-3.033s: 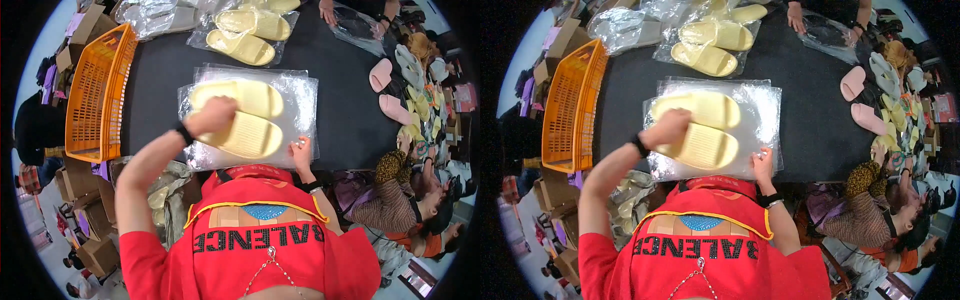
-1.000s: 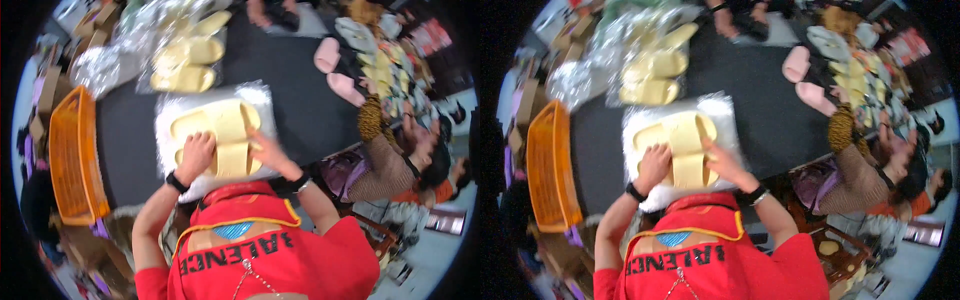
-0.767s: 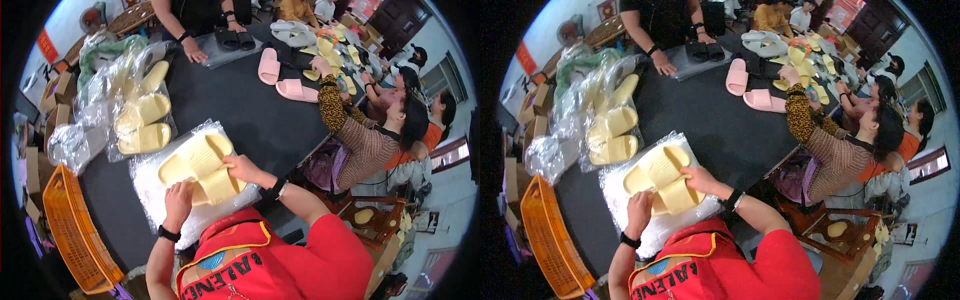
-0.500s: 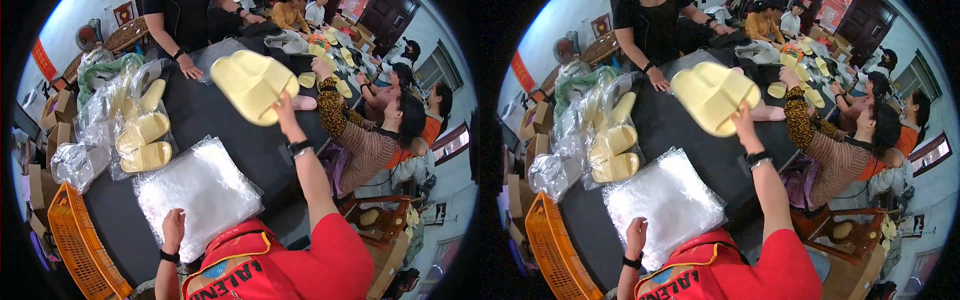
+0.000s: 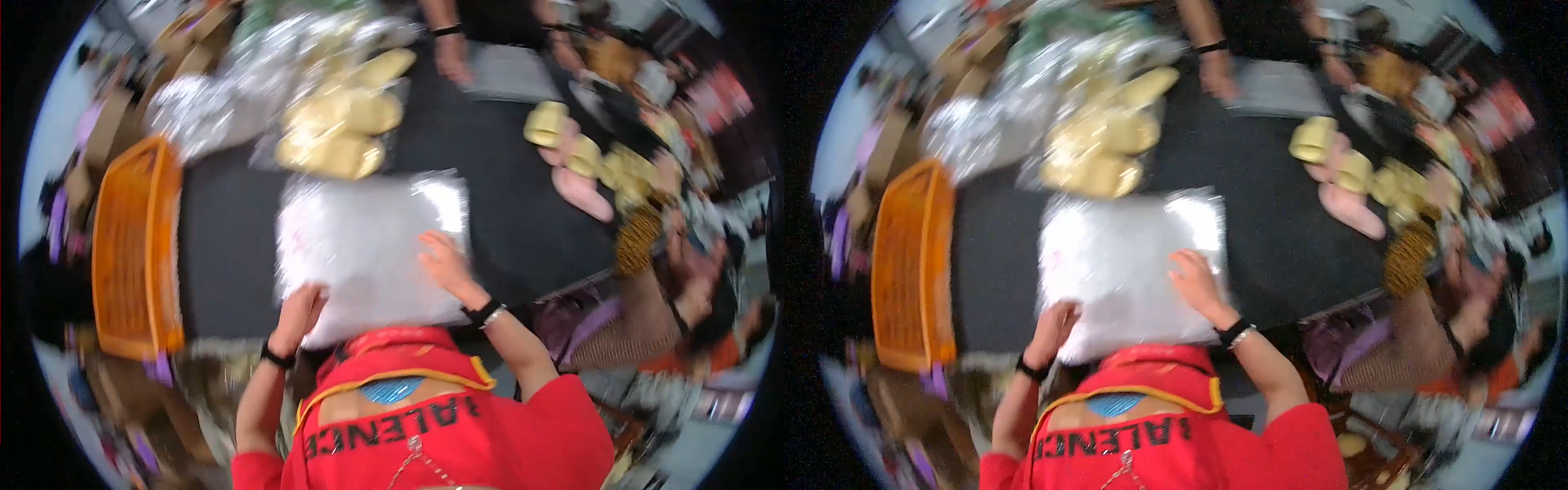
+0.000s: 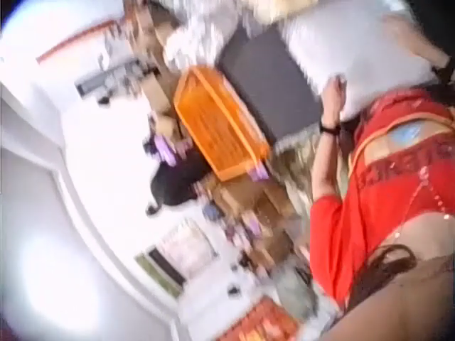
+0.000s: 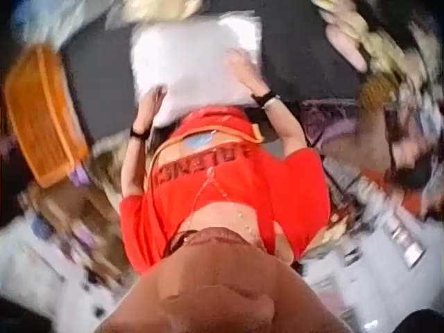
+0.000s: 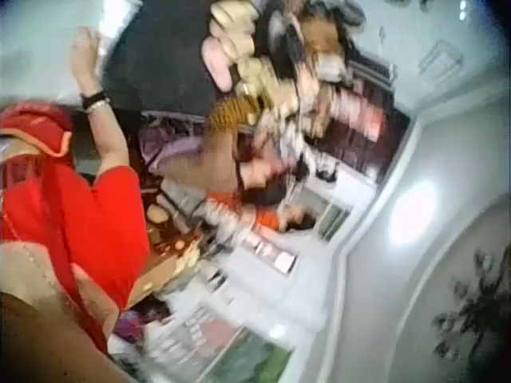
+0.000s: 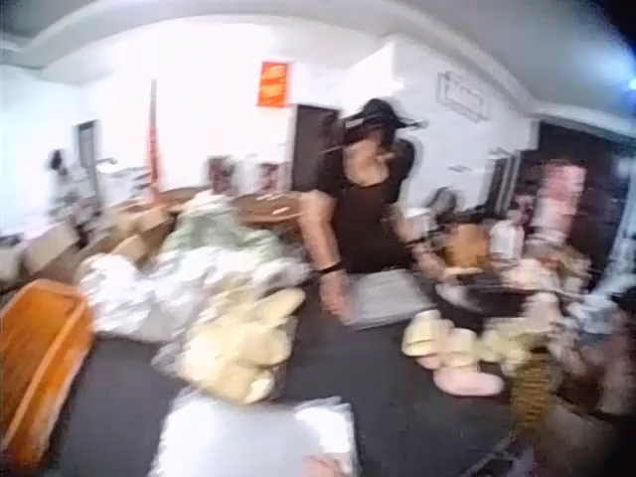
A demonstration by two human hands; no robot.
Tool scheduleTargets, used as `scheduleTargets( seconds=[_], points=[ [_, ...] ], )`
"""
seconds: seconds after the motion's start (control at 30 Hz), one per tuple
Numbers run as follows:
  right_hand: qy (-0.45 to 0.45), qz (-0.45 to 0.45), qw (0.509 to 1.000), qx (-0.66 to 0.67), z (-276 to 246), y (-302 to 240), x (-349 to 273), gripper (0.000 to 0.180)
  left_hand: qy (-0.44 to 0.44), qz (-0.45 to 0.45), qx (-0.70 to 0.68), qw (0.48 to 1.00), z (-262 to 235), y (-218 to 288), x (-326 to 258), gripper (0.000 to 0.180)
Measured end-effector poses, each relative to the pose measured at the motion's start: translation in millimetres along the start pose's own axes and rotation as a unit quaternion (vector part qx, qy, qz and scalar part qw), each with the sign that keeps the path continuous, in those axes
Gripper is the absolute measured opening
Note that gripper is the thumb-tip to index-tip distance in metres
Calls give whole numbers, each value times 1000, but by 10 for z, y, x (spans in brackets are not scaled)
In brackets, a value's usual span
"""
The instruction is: Packing finished slippers and sandals into plastic bags for shipping.
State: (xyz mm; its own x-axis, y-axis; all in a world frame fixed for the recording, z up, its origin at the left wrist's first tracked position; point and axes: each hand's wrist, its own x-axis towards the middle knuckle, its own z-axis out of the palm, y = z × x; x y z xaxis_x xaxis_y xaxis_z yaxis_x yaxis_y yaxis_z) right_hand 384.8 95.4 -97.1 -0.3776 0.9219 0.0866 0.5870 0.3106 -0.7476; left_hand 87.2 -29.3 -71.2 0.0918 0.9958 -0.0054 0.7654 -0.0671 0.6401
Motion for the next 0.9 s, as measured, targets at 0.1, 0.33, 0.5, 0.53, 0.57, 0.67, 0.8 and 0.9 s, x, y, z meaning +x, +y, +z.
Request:
scheduleTargets(
  seconds=[0.1,0.33,0.5,0.53,0.57,0.67,0.8,0.9],
  points=[
    [-52,-114,990,-61,265,-71,-194,33,93,-94,-39,990,-312,-50,-180,14],
    [-185,-182,963,-69,448,-96,-325,30,502,-330,-188,777,-894,-723,-1848,13],
    [-248,-134,959,-28,582,-169,-310,27,472,-540,-272,641,-363,-1227,-3231,19],
    [-258,-142,955,-29,600,-221,-303,27,434,-587,-154,666,-65,-1409,-3498,25],
    [-256,-146,955,-30,633,-255,-295,27,451,-597,-164,643,106,-1444,-3488,32],
    [-252,-141,957,-28,717,-309,-266,27,462,-583,60,666,314,-1413,-3208,42],
    [-258,-139,955,-39,772,-332,-245,27,448,-615,-217,611,140,-1531,-2728,52],
    [-270,-128,954,-28,785,-464,-260,27,461,-613,-324,553,382,-1994,-2816,41]
  ],
)
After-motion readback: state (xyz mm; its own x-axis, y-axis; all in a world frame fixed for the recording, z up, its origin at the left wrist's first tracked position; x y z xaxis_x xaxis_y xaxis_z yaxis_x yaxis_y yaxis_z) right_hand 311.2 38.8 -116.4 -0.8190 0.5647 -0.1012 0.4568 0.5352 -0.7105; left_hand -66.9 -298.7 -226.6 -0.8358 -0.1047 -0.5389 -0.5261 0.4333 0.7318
